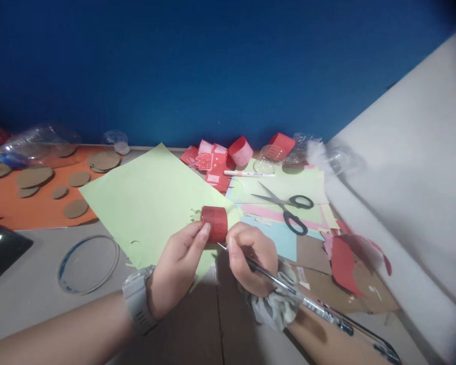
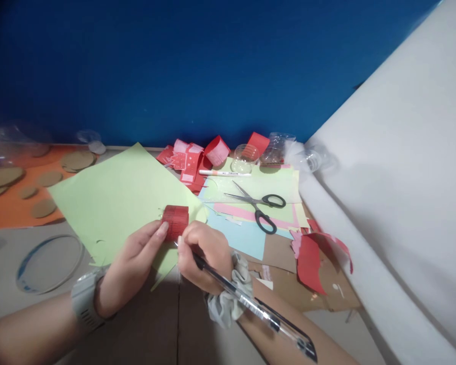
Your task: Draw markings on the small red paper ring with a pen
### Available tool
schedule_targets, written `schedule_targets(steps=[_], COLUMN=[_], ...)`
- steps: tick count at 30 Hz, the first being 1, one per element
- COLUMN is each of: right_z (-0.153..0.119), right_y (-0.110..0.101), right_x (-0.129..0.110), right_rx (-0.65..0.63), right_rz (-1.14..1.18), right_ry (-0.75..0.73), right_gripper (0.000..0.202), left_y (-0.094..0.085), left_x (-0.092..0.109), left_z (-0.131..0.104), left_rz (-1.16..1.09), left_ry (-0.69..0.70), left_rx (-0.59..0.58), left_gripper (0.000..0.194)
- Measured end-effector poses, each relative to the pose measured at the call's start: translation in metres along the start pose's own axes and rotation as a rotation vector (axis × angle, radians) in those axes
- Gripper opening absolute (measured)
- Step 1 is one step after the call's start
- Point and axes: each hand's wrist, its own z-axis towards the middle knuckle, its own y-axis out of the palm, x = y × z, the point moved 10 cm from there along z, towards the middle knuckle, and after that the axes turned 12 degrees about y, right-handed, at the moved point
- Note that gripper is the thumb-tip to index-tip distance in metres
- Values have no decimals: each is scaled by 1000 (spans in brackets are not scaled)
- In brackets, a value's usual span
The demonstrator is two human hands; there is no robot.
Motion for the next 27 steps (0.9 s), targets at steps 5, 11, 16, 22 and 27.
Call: schedule_targets(steps=[5, 11, 16, 22, 27], right_z=[1, -4, -6, -4, -3], right_y=[0, -1, -3, -4, -5], right_x=[-1, 9, 21, 33, 36], right_rx=[-9, 9, 11, 37, 61], right_rz=[8, 15, 45, 34, -28], right_ry=[5, 62, 141, 227, 263], right_gripper=[23, 20, 17, 15, 18], left_y=[-1, 0, 7, 11, 10], left_x=[0, -1, 0, -6, -6], left_z=[0, -1, -1, -3, -3], left_rz=[17, 19, 1, 9, 59], left_ry=[2, -10, -21, -38, -27], left_rx=[9, -14, -67, -93, -91], left_gripper=[31, 31, 30, 31, 30])
